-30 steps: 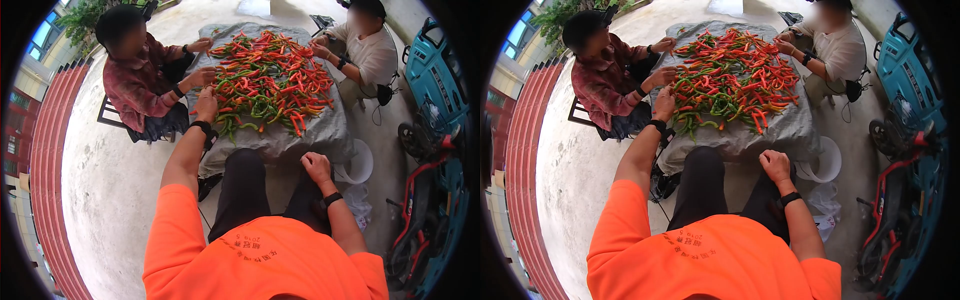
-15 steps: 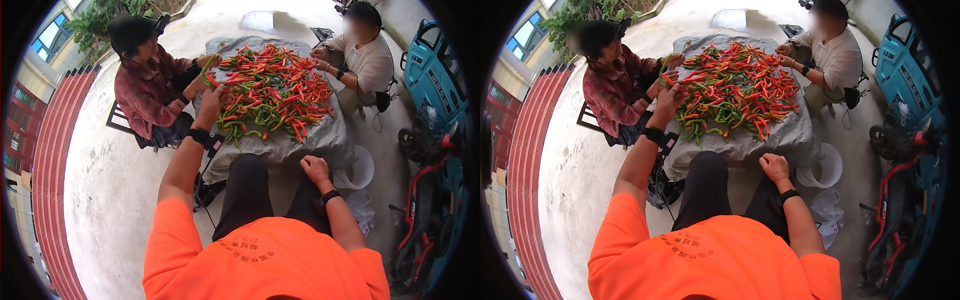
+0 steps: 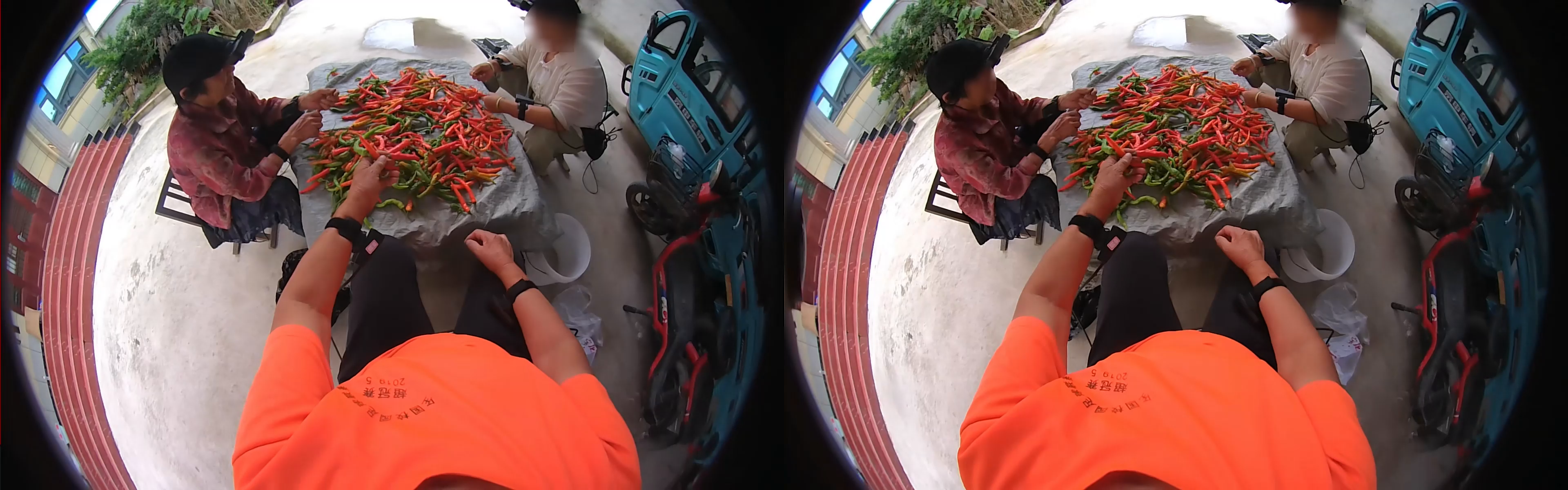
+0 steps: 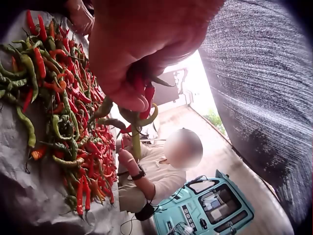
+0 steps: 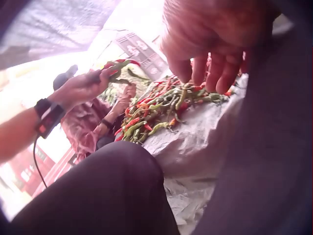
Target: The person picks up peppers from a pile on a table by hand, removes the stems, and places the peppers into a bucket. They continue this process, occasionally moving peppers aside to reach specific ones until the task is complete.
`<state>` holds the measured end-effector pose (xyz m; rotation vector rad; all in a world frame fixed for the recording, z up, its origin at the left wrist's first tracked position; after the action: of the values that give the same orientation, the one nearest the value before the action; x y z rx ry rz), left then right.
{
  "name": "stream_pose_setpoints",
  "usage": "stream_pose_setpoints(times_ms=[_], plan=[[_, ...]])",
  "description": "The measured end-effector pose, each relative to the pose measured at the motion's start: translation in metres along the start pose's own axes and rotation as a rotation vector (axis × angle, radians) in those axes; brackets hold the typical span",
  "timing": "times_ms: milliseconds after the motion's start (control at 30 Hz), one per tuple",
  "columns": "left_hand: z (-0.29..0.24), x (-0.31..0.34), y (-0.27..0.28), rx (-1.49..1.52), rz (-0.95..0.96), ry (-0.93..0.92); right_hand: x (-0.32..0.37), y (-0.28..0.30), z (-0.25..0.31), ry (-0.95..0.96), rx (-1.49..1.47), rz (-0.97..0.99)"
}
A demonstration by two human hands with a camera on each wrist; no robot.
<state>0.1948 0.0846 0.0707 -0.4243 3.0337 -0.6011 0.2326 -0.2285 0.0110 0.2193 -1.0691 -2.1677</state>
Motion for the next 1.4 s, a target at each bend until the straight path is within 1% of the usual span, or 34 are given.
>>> stream_pose_setpoints(times_ms=[67,167,200,267,300,333,433,467,533,667,767,833,933,1033,1100,1133,1167,1200,1267,1300,1367,1400], plan=[[0.001,0.0,-0.003,0.019,-0.01,0.009,-0.02,-0.014,-0.016,-0.029,-0.188,-0.011],[0.007,0.006,-0.01,0.026,-0.015,0.024,-0.043,-0.014,0.02,-0.034,-0.58,0.009],[0.008,0.009,-0.014,0.03,-0.004,0.028,-0.058,-0.016,0.027,0.055,-0.474,-0.054],[0.011,0.019,-0.023,0.036,0.025,0.047,-0.069,-0.02,0.05,0.096,-0.535,-0.092],[0.012,0.024,-0.028,0.038,0.044,0.057,-0.062,-0.012,0.075,0.05,-0.701,-0.069],[0.014,0.029,-0.032,0.039,0.061,0.067,-0.059,-0.008,0.089,0.003,-0.866,-0.045],[0.023,0.041,-0.041,0.065,0.079,0.07,-0.065,-0.024,0.09,-0.035,-1.177,0.161],[0.026,0.043,-0.039,0.081,0.066,0.08,-0.066,-0.03,0.086,-0.049,-1.157,0.157],[0.026,0.049,-0.039,0.035,0.028,0.04,-0.06,-0.041,0.074,-0.081,-1.111,0.149],[0.036,0.059,-0.034,0.023,-0.05,0.034,-0.034,-0.046,0.049,-0.153,-0.894,0.146],[0.049,0.062,-0.029,0.081,-0.119,-0.009,-0.017,-0.045,0.039,-0.166,-0.8,0.17],[0.052,0.065,-0.027,0.151,-0.108,-0.006,-0.008,-0.045,0.036,-0.171,-0.763,0.172],[0.059,0.074,-0.026,0.269,-0.089,0.01,-0.003,-0.05,0.036,-0.196,-0.94,0.099],[0.065,0.083,-0.021,0.367,-0.07,0.032,-0.012,-0.048,0.034,-0.179,-0.496,0.194],[0.072,0.091,-0.017,0.412,-0.059,0.061,-0.025,-0.04,0.03,-0.155,-0.353,0.185],[0.076,0.094,-0.013,0.437,-0.016,0.057,-0.033,-0.036,0.025,-0.146,-0.284,0.178],[0.08,0.096,-0.009,0.458,-0.029,0.068,-0.046,-0.025,0.021,-0.095,-0.253,0.09],[0.084,0.099,-0.006,0.48,-0.04,0.081,-0.061,-0.011,0.018,-0.116,-0.257,0.1],[0.091,0.101,-0.001,0.526,-0.04,0.085,-0.075,0.02,0.029,0.185,-0.086,-0.423],[0.093,0.097,0.003,0.55,-0.028,0.074,-0.082,0.031,0.029,0.057,-0.128,-0.384],[0.097,0.094,0.004,0.566,-0.016,0.067,-0.085,0.04,0.039,0.009,-0.195,-0.309],[0.099,0.092,0.002,0.559,-0.014,0.066,-0.081,0.035,0.047,0.038,-0.403,-0.291]])
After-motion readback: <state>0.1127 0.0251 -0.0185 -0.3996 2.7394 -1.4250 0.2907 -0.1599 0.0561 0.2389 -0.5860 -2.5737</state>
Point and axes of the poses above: each hand's wrist, its own x-axis away from the middle knuckle, its own y-axis out of the back of the hand, z = x × y, the point moved 3 cm from there along -x, towards the middle knuckle, and after that the axes turned 10 degrees about z, right-handed, at the moved point
